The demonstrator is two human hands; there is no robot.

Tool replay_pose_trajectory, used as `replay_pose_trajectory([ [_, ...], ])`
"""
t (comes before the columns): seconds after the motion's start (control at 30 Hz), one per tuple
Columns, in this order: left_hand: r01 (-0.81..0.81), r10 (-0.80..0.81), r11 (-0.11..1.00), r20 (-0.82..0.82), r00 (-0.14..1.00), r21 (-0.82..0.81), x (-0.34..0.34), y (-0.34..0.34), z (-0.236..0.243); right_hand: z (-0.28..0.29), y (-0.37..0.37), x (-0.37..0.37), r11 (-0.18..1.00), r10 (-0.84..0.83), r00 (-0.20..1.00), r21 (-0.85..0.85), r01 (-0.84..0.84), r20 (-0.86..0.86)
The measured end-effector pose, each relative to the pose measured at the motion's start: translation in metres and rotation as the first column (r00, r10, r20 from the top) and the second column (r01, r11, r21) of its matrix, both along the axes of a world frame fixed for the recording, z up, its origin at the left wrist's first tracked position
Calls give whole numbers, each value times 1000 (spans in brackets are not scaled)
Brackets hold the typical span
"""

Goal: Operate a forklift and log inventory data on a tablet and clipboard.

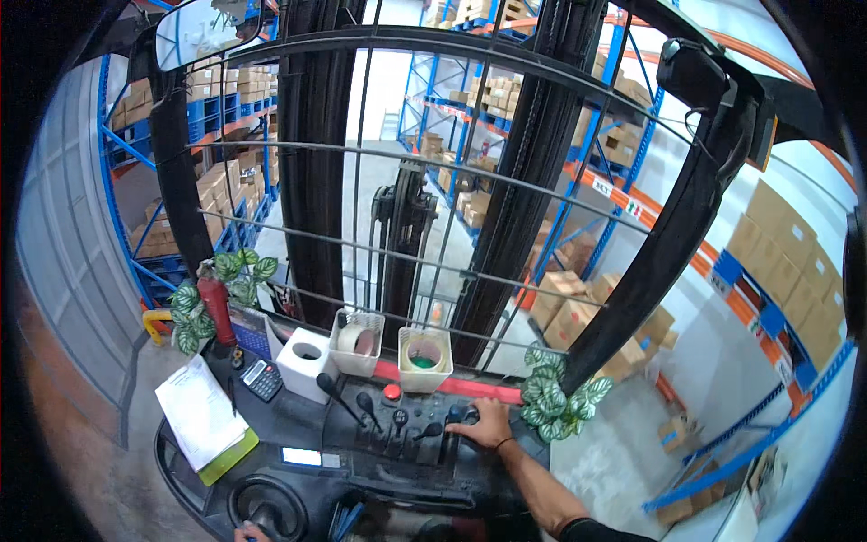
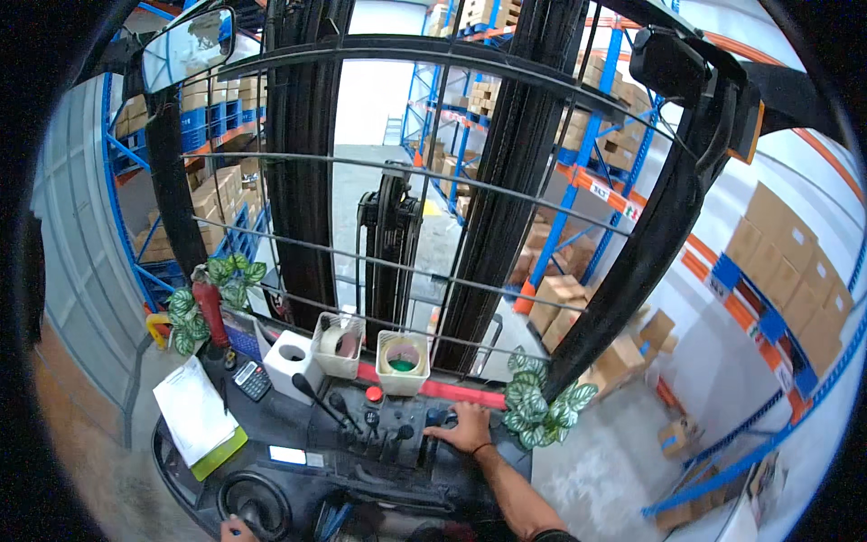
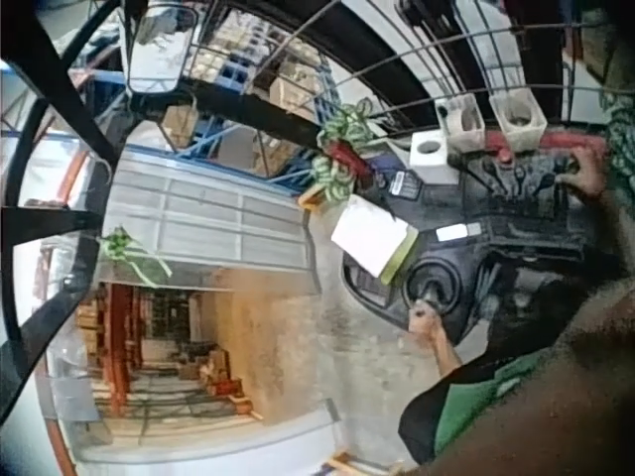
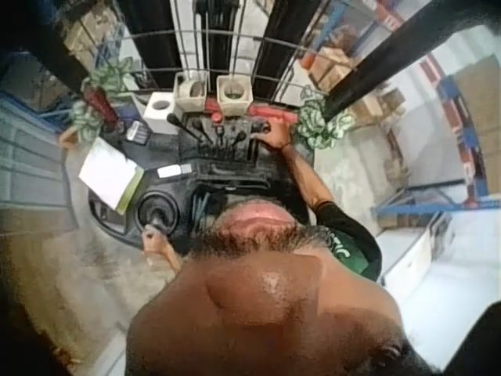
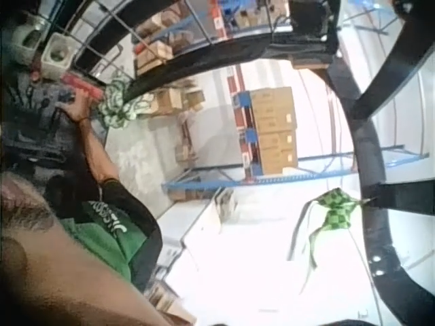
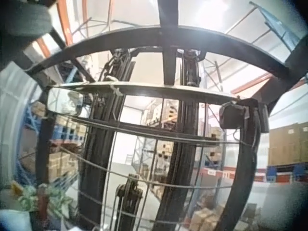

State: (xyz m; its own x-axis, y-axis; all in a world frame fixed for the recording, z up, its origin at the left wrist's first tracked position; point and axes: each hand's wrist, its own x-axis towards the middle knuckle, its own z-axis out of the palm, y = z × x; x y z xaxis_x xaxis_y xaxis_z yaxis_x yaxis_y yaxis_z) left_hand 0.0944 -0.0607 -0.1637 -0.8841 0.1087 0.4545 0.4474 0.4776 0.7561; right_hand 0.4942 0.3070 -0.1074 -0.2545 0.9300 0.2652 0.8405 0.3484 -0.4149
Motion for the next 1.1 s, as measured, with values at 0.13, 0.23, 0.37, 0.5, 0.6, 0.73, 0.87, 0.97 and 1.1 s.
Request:
replay_pose_trajectory([
  [0.13,-147,169,980,-171,971,134,-53,17,-43,-12,4,5,997,-11,1000,77,9,28],
  [0.23,-304,312,950,122,942,-75,-121,18,-65,-17,1,4,989,32,999,148,-32,2],
  [0.37,-419,371,896,273,888,145,-122,93,-46,-12,-1,11,993,-15,999,122,10,37],
  [0.5,-129,129,982,9,992,139,-88,143,-69,-5,-3,-1,990,3,1000,138,-2,-5],
  [0.6,135,-127,976,-56,990,173,-10,170,-35,-16,2,6,972,24,999,233,-17,-31],
  [0.73,428,-425,895,-48,904,130,49,122,-24,-5,-4,2,987,1,999,162,7,-53],
  [0.87,566,-566,822,18,824,-70,52,57,-32,0,-4,3,991,7,997,136,3,-74],
  [0.97,453,-450,889,49,892,-65,46,32,-35,0,-5,3,988,-15,999,151,22,-47],
  [1.1,348,-355,931,-52,933,-109,26,14,-46,-6,-4,0,982,-16,997,184,30,-79],
])
